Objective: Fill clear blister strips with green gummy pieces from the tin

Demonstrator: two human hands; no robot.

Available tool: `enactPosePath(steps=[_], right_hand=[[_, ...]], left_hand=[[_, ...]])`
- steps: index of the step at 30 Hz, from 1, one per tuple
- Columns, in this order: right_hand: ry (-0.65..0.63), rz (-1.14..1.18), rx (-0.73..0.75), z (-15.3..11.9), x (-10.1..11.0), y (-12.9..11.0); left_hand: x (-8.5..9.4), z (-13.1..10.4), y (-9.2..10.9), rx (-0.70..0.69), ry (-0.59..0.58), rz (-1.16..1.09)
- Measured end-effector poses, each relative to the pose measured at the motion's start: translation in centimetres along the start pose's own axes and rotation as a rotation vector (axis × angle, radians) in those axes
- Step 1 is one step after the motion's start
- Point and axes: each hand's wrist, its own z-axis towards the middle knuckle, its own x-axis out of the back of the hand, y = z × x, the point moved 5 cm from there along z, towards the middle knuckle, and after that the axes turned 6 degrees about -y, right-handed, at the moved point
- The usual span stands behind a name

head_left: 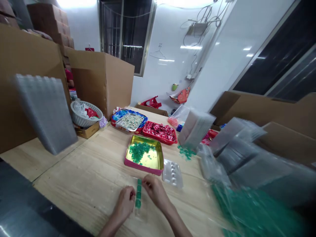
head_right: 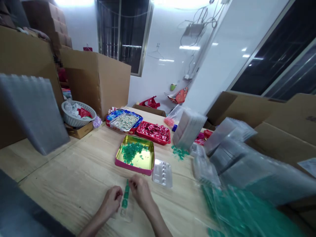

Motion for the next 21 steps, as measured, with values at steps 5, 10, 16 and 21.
enactPosePath(steps=[5,10,16,21], right_hand=[[0.076,-0.070,-0.146,8.8,1.7,3.1],[0.083,-0.085,-0.227,13.5,-0.4,4.6],[0.089,0.090,-0.241,11.9,1.4,4.1],[-0.047,0.738,-0.241,4.8,1.4,2.0]], left_hand=[[-0.3,0.1,0.5,-0.023,-0.012,0.222],[-0.4,0.2,0.2,0.005,0.018,0.182],[-0.6,0.5,0.1,0.145,-0.070,-0.107],[-0.1,0.7,4.5,0.121,-0.088,-0.658]])
